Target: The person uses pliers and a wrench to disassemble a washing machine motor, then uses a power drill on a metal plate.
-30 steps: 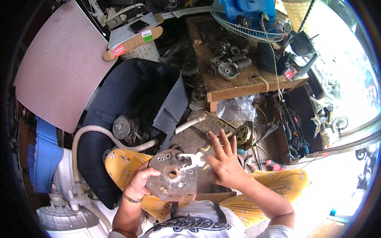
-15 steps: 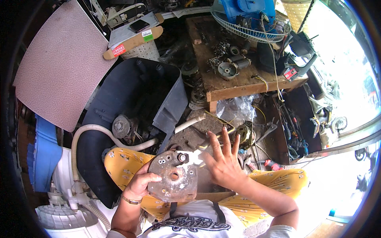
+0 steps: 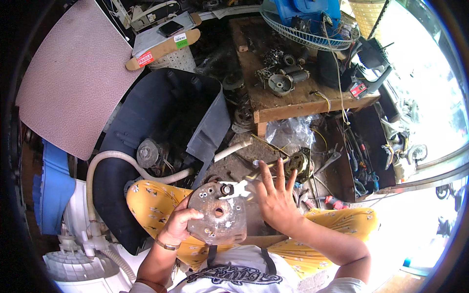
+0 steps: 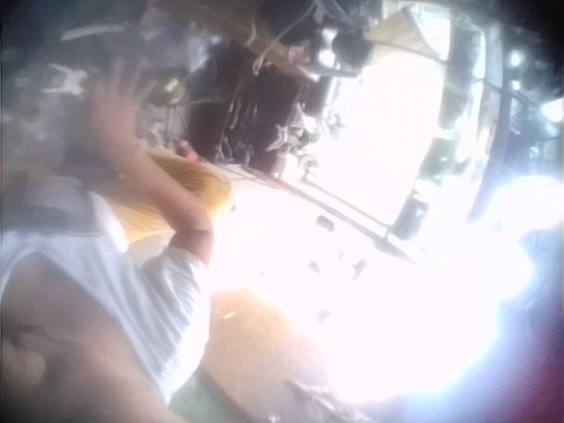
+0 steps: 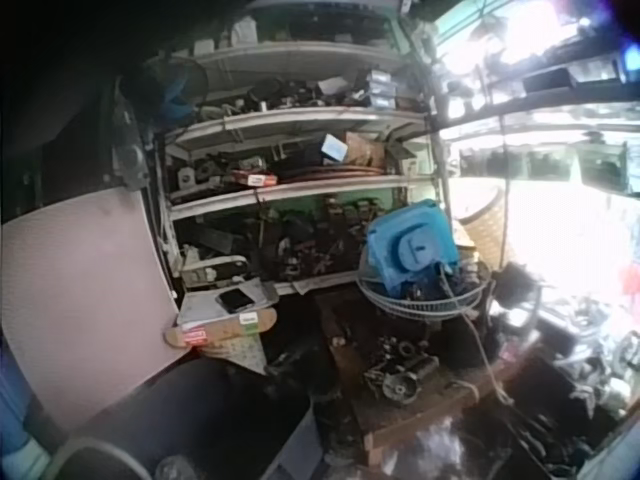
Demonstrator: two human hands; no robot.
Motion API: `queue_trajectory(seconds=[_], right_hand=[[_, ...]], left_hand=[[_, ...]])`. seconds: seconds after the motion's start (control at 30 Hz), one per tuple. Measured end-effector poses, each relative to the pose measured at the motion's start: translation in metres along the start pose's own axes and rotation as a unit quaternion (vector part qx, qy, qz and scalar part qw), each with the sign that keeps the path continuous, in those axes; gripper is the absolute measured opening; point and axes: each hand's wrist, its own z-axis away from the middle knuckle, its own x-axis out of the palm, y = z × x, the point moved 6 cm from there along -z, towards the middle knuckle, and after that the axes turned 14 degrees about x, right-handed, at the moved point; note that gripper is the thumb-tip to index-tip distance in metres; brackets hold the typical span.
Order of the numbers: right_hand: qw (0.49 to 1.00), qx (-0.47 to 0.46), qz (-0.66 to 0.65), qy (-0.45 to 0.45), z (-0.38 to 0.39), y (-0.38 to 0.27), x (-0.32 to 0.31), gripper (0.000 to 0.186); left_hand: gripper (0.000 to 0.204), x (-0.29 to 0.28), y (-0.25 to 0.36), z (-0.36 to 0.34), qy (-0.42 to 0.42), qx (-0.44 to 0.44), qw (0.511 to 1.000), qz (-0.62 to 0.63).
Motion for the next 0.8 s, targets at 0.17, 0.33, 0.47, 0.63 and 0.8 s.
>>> queue_trajectory(seconds=[0.17, 0.33, 0.47, 0.63, 0.8], right_hand=[[1.0, 0.024, -0.011, 0.003, 0.005, 0.002, 0.004, 0.033], [0.998, 0.003, 0.048, -0.028, 0.007, 0.005, 0.021, 0.036], [0.999, -0.029, 0.025, 0.013, 0.005, 0.005, 0.016, 0.039], [0.997, -0.058, -0.043, 0.039, 0.006, 0.007, 0.006, 0.032], [0.994, -0.091, -0.036, 0.053, 0.014, 0.008, 0.007, 0.034]], left_hand=[[0.076, -0.002, -0.004, 0.0, 0.015, 0.01, 1.0, 0.005], [0.077, -0.003, -0.005, -0.001, 0.016, 0.002, 1.0, -0.012], [0.077, -0.002, -0.004, 0.001, 0.009, 0.013, 1.0, -0.004], [0.075, -0.001, -0.004, 0.003, 0.009, 0.021, 1.0, -0.003], [0.074, 0.0, -0.005, 0.006, 0.024, 0.002, 1.0, 0.006]])
